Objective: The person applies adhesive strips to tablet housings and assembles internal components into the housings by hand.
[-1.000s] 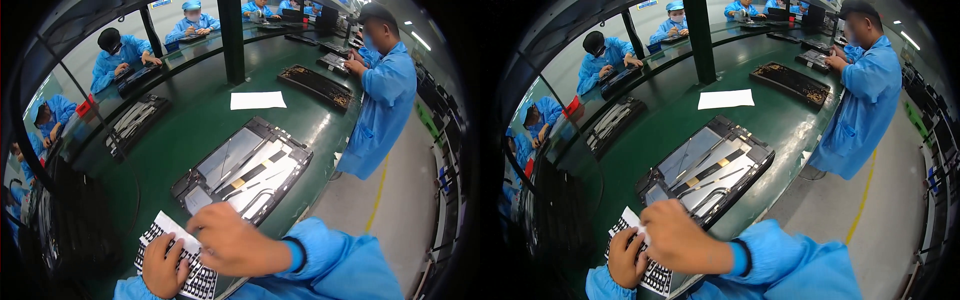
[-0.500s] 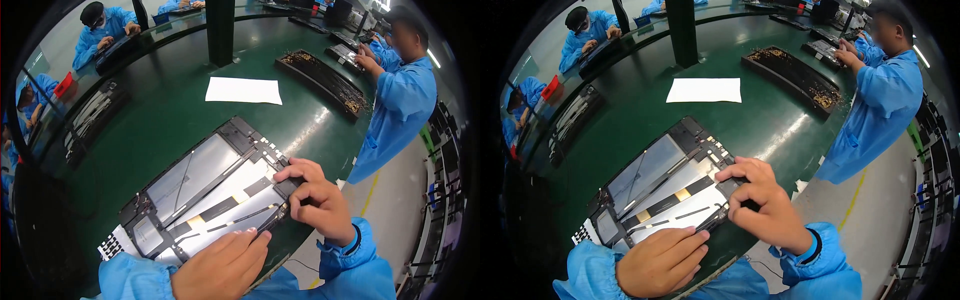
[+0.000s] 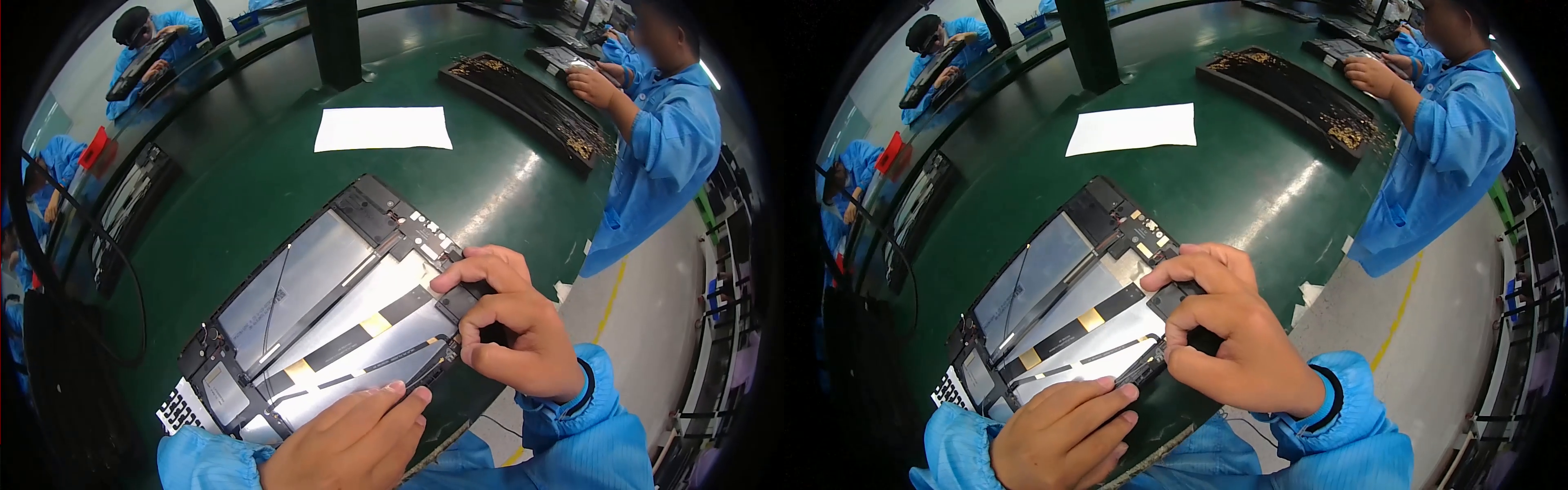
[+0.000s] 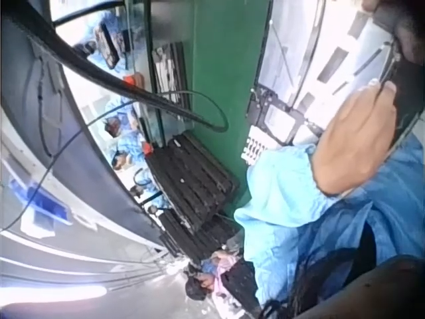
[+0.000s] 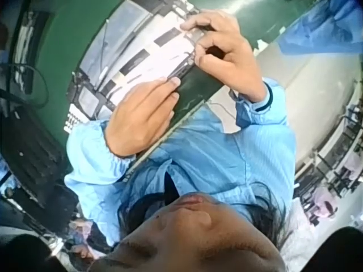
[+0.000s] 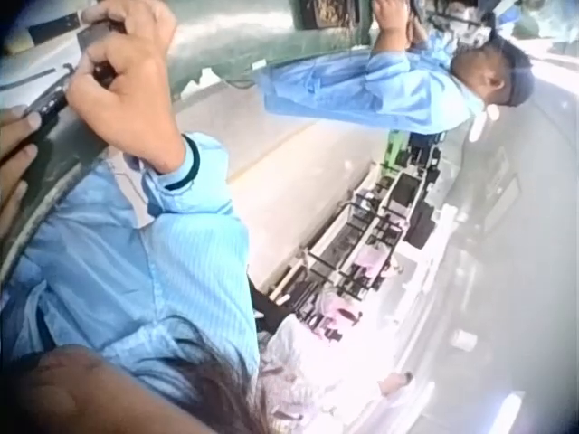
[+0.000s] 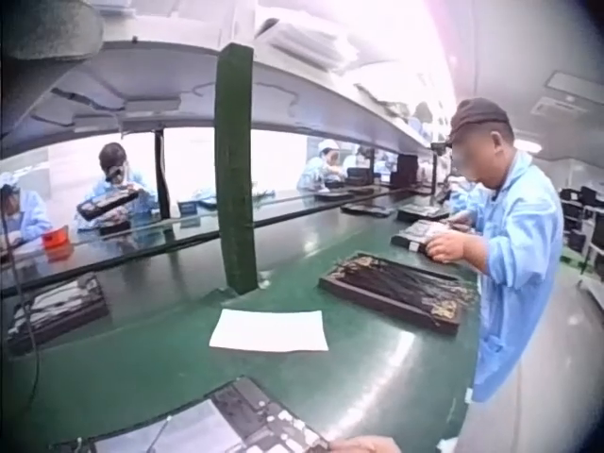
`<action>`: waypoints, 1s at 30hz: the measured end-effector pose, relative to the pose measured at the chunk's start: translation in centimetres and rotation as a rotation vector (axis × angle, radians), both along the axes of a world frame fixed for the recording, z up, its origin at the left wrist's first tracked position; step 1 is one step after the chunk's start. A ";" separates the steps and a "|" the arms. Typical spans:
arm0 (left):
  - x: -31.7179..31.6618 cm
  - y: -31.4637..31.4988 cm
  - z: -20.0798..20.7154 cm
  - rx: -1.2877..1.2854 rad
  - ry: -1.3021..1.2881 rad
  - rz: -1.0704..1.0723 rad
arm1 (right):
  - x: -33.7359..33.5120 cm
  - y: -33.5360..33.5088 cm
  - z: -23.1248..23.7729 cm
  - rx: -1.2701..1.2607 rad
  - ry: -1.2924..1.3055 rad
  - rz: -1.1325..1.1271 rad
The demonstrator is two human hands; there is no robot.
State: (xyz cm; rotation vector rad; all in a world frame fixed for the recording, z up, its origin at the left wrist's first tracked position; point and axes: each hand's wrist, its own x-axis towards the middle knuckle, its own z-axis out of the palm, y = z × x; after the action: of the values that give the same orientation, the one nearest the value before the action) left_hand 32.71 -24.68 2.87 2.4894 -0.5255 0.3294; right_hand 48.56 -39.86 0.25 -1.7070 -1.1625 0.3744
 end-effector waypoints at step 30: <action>0.8 -1.0 -1.4 0.050 0.023 0.061 | 0.7 -0.8 -0.8 0.159 -0.041 0.028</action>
State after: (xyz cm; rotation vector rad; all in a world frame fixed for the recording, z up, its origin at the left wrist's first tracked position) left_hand 33.52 -25.64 1.45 2.5582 -0.4548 0.3145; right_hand 49.28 -40.67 -0.60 -1.5676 -1.2147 0.2580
